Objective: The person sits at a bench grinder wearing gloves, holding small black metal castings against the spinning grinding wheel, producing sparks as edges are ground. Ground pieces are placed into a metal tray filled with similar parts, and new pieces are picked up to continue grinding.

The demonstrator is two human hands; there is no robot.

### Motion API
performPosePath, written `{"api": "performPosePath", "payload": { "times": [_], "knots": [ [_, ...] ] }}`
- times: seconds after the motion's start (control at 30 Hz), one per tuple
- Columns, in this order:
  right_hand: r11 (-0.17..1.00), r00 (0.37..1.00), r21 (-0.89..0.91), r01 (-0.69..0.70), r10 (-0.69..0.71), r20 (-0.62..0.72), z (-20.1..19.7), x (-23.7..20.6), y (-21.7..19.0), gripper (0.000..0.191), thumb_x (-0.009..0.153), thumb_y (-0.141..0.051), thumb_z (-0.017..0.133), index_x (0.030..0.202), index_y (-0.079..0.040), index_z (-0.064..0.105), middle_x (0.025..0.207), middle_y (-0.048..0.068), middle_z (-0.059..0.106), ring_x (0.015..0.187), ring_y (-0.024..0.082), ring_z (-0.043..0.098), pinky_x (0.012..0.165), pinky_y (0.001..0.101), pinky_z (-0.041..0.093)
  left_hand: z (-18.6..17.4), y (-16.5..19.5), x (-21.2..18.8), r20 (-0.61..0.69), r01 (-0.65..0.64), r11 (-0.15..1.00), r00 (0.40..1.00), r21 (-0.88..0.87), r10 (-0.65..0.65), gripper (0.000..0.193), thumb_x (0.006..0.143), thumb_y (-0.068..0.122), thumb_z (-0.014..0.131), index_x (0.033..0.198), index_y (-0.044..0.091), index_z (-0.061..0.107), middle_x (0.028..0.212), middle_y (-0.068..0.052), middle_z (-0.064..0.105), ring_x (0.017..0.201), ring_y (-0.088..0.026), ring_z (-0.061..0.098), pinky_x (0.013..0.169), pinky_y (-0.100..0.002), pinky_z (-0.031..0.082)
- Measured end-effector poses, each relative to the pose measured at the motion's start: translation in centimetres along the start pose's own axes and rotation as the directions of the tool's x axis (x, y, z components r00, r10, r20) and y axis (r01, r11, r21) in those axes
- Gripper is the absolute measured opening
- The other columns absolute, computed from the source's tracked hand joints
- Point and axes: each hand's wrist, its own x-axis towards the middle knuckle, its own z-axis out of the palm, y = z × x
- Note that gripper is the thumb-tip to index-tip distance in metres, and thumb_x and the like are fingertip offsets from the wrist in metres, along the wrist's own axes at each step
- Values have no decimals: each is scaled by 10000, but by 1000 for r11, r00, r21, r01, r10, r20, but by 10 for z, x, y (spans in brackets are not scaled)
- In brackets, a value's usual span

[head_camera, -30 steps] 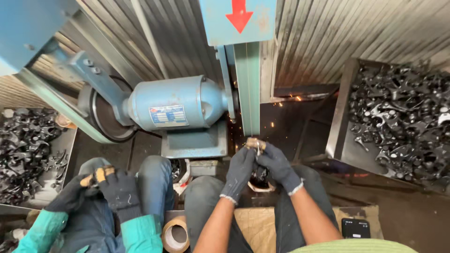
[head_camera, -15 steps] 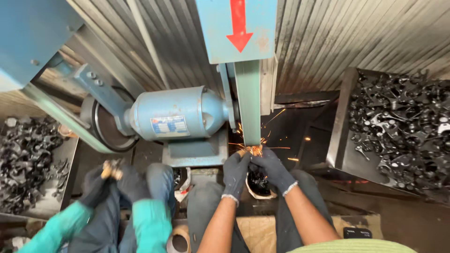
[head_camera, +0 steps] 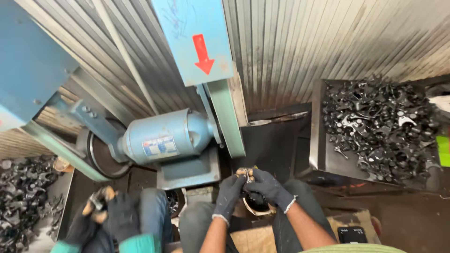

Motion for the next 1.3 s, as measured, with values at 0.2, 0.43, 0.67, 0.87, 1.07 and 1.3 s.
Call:
{"api": "performPosePath", "payload": {
  "times": [0.2,0.43,0.67,0.87,1.07,1.3],
  "knots": [
    [970,941,131,-206,233,-245,-2,49,26,300,928,-173,684,1025,111,701,711,22,637,567,111,536,494,283,402,23,-34,37,-210,-139,989,970,-56,124,357,1046,249,486,886,-14,666,775,-64,671,715,-130,593,651,-325,480],
    [999,991,-26,23,-26,-133,-4,52,10,321,862,-147,725,1154,-15,751,905,36,717,777,92,616,703,265,503,22,-34,41,-202,-112,993,974,-33,103,314,1010,209,507,958,-38,694,842,-116,726,763,-158,656,690,-329,504],
    [909,923,-346,233,-319,-215,5,-4,-10,325,906,-99,697,1218,-10,682,1226,65,713,1147,152,671,1015,294,506,14,3,-4,-62,-158,986,985,46,160,331,965,278,586,1086,-1,718,921,-112,767,841,-148,689,751,-321,533],
    [946,840,-315,79,-233,-490,12,-12,-7,375,904,-95,682,1271,-33,641,1152,22,697,1021,136,656,937,282,508,17,24,-9,-68,9,929,998,369,18,434,994,370,627,943,-44,746,806,-164,726,793,-238,725,724,-373,522],
    [974,826,42,221,-164,-539,-7,54,10,288,941,-75,648,1222,-15,655,1133,43,711,1045,133,654,934,290,527,27,19,13,-54,-112,972,993,-206,103,291,975,258,613,1052,-1,720,946,-84,721,898,-170,674,814,-353,517],
    [942,819,-89,325,-327,-472,-30,55,24,217,991,-85,630,1192,-24,681,1166,34,686,1101,144,626,990,332,511,42,14,18,10,-174,877,980,-447,199,303,974,185,588,1165,-18,706,1114,-82,721,1024,-185,683,911,-338,532]
  ]
}}
